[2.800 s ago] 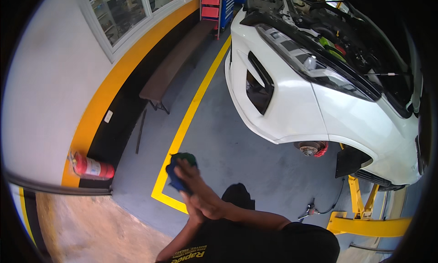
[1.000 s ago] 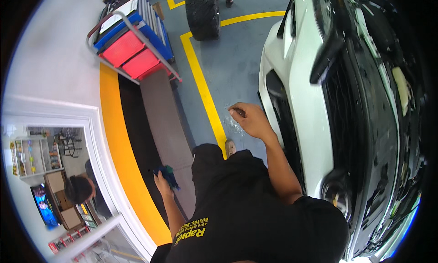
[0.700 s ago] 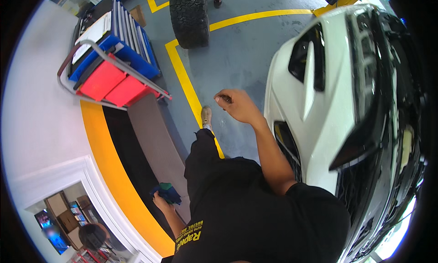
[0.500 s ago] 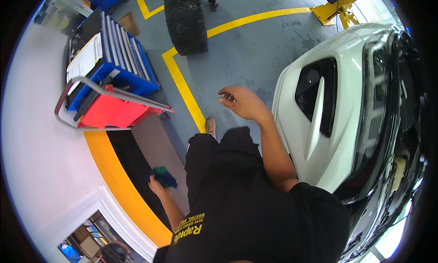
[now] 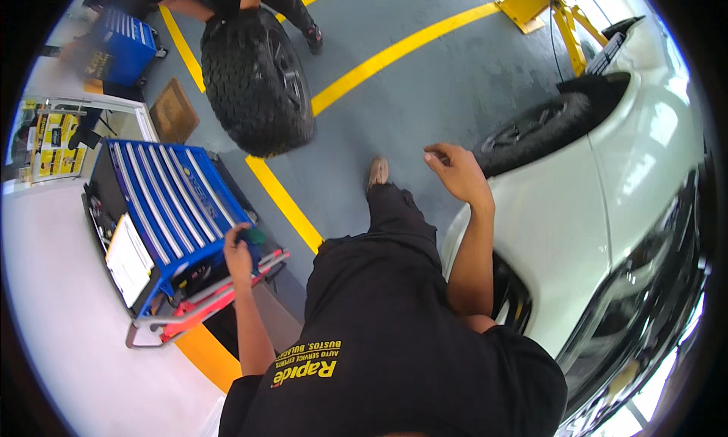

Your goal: The person uses an impact wrench to remove lug nuts from a vehicle wheel, wipes the tool and wheel surface with a cloth, and then walks to a tool cart to exchange tools.

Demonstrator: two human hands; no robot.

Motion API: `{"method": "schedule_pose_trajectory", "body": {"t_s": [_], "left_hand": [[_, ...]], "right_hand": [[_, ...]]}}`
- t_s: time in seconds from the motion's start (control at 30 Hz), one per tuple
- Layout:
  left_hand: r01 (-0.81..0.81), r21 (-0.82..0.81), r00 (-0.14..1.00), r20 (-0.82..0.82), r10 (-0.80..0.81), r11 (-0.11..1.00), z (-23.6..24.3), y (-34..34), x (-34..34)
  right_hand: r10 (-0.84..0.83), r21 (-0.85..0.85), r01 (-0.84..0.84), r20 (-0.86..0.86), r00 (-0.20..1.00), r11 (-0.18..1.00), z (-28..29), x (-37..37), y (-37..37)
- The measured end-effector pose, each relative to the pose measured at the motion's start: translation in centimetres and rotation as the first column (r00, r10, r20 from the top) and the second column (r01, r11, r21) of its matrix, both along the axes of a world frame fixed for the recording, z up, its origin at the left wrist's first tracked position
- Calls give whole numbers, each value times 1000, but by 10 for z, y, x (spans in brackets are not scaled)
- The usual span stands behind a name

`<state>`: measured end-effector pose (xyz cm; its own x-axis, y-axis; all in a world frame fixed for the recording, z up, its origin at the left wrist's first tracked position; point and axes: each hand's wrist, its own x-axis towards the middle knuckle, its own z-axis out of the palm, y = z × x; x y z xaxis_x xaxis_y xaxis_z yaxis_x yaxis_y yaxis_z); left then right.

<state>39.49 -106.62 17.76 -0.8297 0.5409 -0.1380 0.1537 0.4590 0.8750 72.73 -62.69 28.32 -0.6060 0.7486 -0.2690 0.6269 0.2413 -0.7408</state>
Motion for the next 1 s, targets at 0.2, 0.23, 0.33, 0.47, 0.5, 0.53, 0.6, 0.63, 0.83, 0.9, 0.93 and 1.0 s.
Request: {"method": "schedule_pose_trajectory", "body": {"t_s": [0.2, 0.23, 0.33, 0.47, 0.5, 0.53, 0.6, 0.63, 0.83, 0.9, 0.93, 1.0], "left_hand": [[483, -578, 867, 421, -267, 657, -7, 125, 42], [473, -580, 871, 422, -252, 664, -4, 137, 46], [463, -201, 537, 839, -93, 863, -9, 173, 47], [321, -136, 525, 849, -56, 937, 2, 274, 9], [403, -89, 562, 810, -169, 911, 8, 310, -5], [425, -120, 539, 830, -144, 897, 21, 349, -18], [459, -111, 528, 832, -170, 882, 24, 402, -36], [516, -100, 519, 826, -218, 851, 31, 439, -47], [665, -148, 476, 839, -263, 732, 91, 592, -101], [717, -223, 421, 894, -155, 661, 82, 618, -94], [677, -147, 416, 885, -210, 721, 72, 618, -81], [516, -49, 469, 852, -234, 855, 63, 639, -55]], "right_hand": [[-213, 106, 191, 269, 939, 976, -26, -27, 168], [-240, 144, 204, 315, 918, 968, -31, -28, 188], [-163, 29, 170, 482, 861, 985, -53, -34, 229], [397, -413, -166, 575, 715, 896, -113, -3, 278], [490, -512, -224, 472, 733, 829, -138, 16, 289], [674, -537, -430, 427, 603, 726, -145, 18, 302], [649, -662, -320, 335, 683, 678, -130, 1, 335], [579, -629, -295, 307, 755, 719, -134, 8, 358], [472, -731, -128, 286, 834, 670, -103, -9, 489], [585, -757, -164, 329, 741, 633, -75, -45, 541], [557, -745, -151, 332, 761, 650, -66, -57, 564], [434, -676, -125, 309, 846, 726, -50, -75, 610]]}}
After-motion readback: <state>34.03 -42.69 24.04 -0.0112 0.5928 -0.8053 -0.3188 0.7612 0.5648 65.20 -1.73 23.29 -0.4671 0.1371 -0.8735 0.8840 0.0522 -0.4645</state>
